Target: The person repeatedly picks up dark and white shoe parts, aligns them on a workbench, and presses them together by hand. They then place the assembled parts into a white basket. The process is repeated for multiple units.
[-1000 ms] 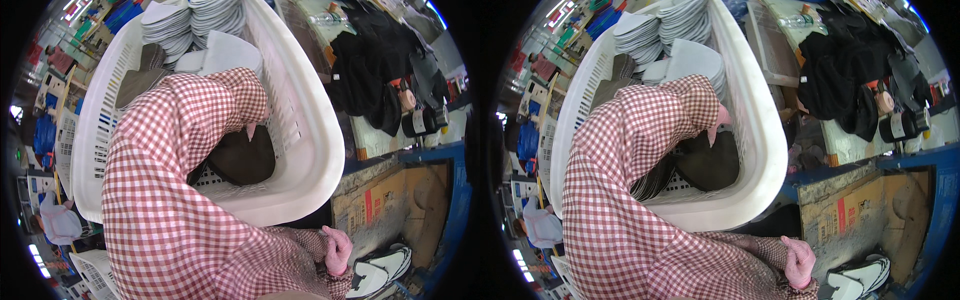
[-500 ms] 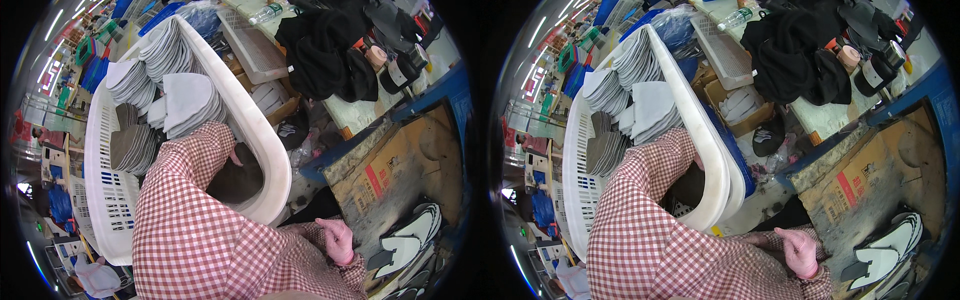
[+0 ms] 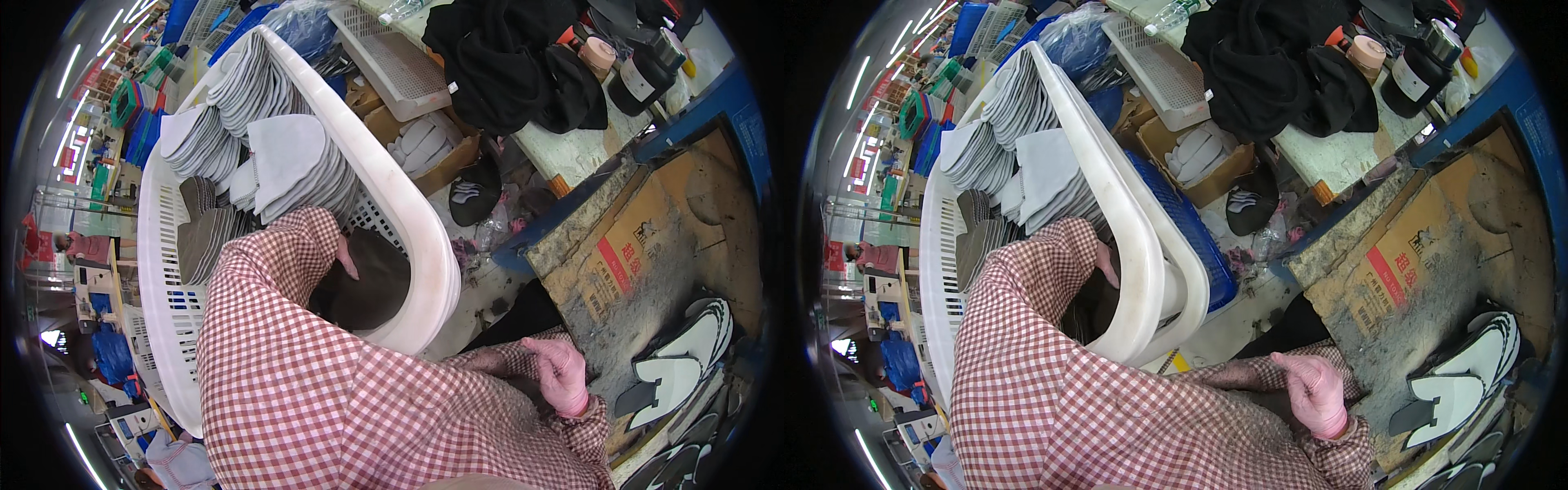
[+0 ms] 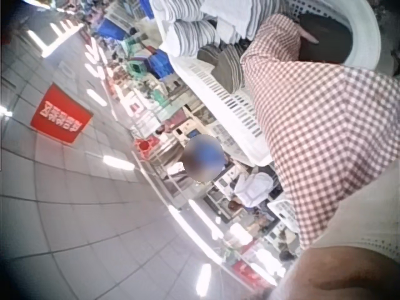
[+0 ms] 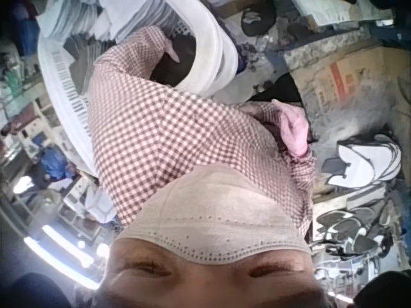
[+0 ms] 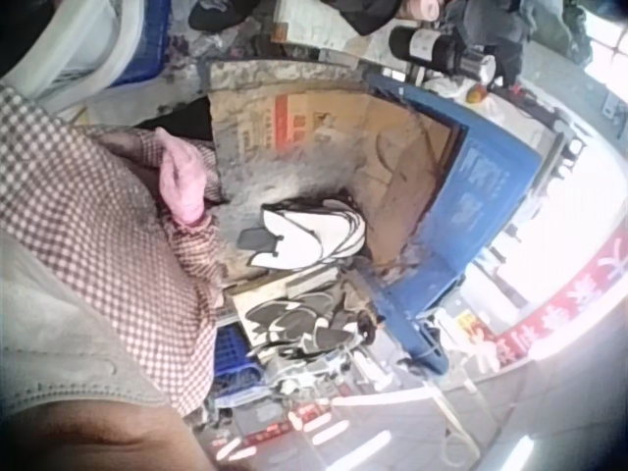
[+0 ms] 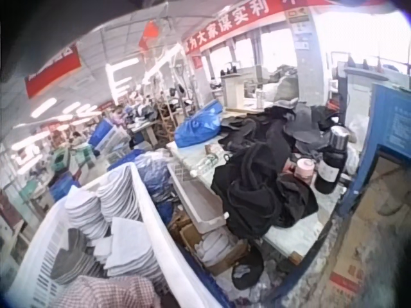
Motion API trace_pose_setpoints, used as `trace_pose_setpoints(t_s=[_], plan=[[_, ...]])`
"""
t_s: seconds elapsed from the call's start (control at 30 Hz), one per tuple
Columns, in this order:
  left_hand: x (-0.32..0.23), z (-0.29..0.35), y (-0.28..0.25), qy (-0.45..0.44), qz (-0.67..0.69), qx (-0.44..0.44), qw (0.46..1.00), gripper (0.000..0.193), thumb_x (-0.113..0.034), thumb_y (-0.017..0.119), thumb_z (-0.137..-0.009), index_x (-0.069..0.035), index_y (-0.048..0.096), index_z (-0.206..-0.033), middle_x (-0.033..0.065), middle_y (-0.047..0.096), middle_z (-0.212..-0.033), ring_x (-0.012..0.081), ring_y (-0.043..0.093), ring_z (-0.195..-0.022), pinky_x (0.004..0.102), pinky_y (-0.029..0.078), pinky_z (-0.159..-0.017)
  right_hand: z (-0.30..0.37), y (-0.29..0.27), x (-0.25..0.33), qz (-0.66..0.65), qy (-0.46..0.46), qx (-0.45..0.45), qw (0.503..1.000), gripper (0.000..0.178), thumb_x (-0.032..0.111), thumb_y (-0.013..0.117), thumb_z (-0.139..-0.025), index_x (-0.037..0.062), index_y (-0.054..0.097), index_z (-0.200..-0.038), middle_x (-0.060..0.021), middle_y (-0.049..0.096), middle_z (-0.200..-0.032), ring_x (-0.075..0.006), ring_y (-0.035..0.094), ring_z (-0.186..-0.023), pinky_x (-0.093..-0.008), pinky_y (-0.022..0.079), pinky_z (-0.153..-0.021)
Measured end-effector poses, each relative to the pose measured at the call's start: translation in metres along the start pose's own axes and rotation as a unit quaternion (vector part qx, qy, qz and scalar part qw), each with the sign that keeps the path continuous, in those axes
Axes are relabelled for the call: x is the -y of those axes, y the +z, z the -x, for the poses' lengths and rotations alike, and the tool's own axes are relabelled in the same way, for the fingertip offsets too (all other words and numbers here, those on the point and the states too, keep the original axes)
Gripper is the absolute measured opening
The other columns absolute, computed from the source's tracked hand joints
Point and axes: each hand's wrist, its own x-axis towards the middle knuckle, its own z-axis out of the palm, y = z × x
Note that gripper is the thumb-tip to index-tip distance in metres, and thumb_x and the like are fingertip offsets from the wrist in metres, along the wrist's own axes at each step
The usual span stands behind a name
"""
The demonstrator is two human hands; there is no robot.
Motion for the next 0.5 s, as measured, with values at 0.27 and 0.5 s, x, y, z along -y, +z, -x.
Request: trace_pose_setpoints(t_s=[0.27,0.5], plan=[[0.031,0.024,0.038,0.063,0.015,-0.037,0.997,0.065,-0.043,0.079,-0.074,-0.004,0.064,-0.124,0.0186,0.063,-0.124,0.0322,0.061,-0.114,0.0410,0.047,-0.100,-0.005,-0.003,0.006,0.060,-0.057,0.029,0.996,0.034,-0.007,0.059,-0.084,0.0092,0.072,-0.111,-0.0084,0.073,-0.097,-0.0286,0.070,-0.086,-0.0369,0.055,-0.078],[-0.102,0.167,0.039,-0.191,0.003,-0.293,0.937,0.067,-0.042,0.088,-0.059,-0.001,0.074,-0.109,0.0228,0.073,-0.106,0.0342,0.070,-0.105,0.0403,0.053,-0.091,-0.002,-0.002,0.004,0.047,-0.135,0.055,0.988,0.039,-0.004,0.065,-0.080,0.0096,0.071,-0.115,-0.0072,0.071,-0.097,-0.0281,0.067,-0.088,-0.0375,0.052,-0.079]])
